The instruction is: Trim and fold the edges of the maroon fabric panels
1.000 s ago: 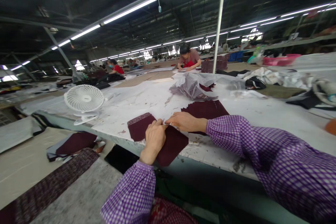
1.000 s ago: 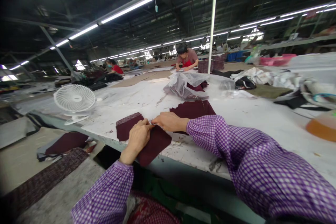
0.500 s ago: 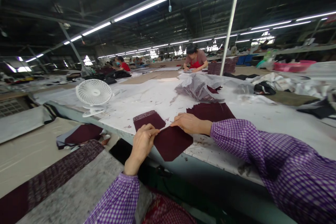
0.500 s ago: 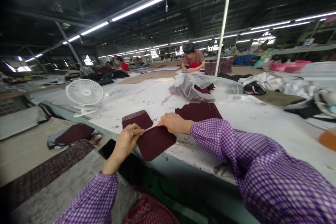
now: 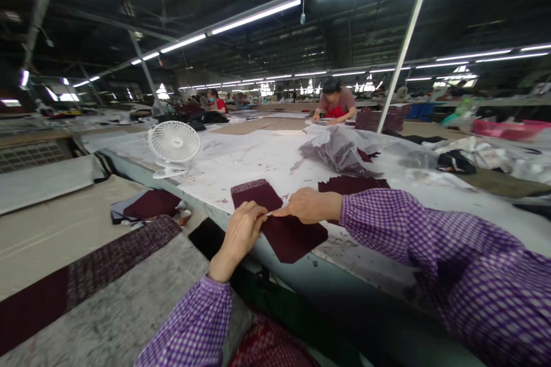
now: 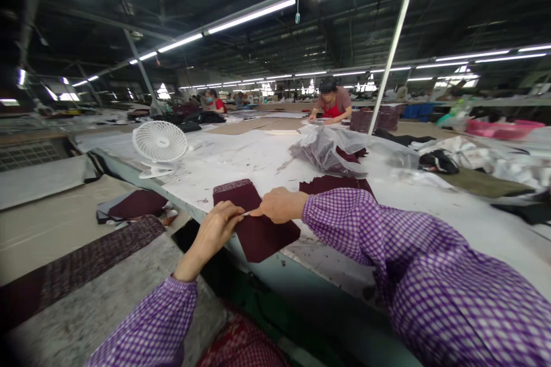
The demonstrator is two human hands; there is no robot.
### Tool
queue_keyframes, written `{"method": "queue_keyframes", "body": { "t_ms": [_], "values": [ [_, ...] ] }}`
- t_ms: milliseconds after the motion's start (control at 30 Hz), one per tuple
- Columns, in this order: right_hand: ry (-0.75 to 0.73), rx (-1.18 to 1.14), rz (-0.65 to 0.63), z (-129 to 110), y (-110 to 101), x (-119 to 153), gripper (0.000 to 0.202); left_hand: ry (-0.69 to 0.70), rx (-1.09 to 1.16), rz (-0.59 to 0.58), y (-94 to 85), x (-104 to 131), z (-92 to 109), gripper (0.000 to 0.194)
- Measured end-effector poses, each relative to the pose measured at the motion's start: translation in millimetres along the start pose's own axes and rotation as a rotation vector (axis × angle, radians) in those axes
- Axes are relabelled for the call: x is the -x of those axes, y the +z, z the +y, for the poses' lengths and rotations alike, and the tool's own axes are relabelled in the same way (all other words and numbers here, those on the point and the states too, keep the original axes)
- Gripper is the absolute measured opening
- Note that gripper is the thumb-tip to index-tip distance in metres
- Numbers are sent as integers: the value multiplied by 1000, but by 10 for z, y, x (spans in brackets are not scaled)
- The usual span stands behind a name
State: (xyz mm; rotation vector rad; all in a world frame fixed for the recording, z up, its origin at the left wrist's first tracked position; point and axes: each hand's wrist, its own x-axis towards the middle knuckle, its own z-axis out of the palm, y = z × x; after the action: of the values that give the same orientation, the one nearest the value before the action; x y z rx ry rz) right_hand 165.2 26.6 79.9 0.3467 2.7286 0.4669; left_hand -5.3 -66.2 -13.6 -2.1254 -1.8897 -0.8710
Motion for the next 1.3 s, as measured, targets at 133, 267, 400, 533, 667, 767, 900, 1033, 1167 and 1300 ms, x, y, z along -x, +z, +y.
{"method": "queue_keyframes", "body": {
  "t_ms": [133, 267, 400, 533, 667, 767, 900, 1033, 1167, 1300],
  "values": [
    [-46, 12, -22, 37, -48, -41, 64, 33, 25, 18, -42, 62, -31, 21],
    [-89, 30, -27, 72, -71, -72, 67, 91, 2, 76, -60, 123, -18, 25],
    [-104, 20, -17, 77, -64, -81, 67, -81, 230, 155, -75, 169, -47, 14],
    [-103, -1, 13, 83, -23, -95, 69, -173, 277, 127, -106, 162, -55, 8],
    [-111, 3, 3, 87, -24, -101, 69, -138, 200, 101, -91, 154, -38, 12],
    [-113, 11, -16, 80, -59, -102, 69, -62, 91, 117, -58, 185, -29, 18],
    [-145, -10, 16, 56, -78, -127, 70, 32, -82, 127, -50, 245, -57, 29],
    [-168, 60, 15, 16, -55, -144, 71, 73, -2, 88, -118, 289, -120, 31],
    [-163, 104, 57, -37, -41, -120, 65, 39, 58, 78, -194, 325, -82, 32],
    [-84, 34, 112, -21, -11, -106, 53, 48, -68, 42, -206, 362, 5, 33]
  ]
}}
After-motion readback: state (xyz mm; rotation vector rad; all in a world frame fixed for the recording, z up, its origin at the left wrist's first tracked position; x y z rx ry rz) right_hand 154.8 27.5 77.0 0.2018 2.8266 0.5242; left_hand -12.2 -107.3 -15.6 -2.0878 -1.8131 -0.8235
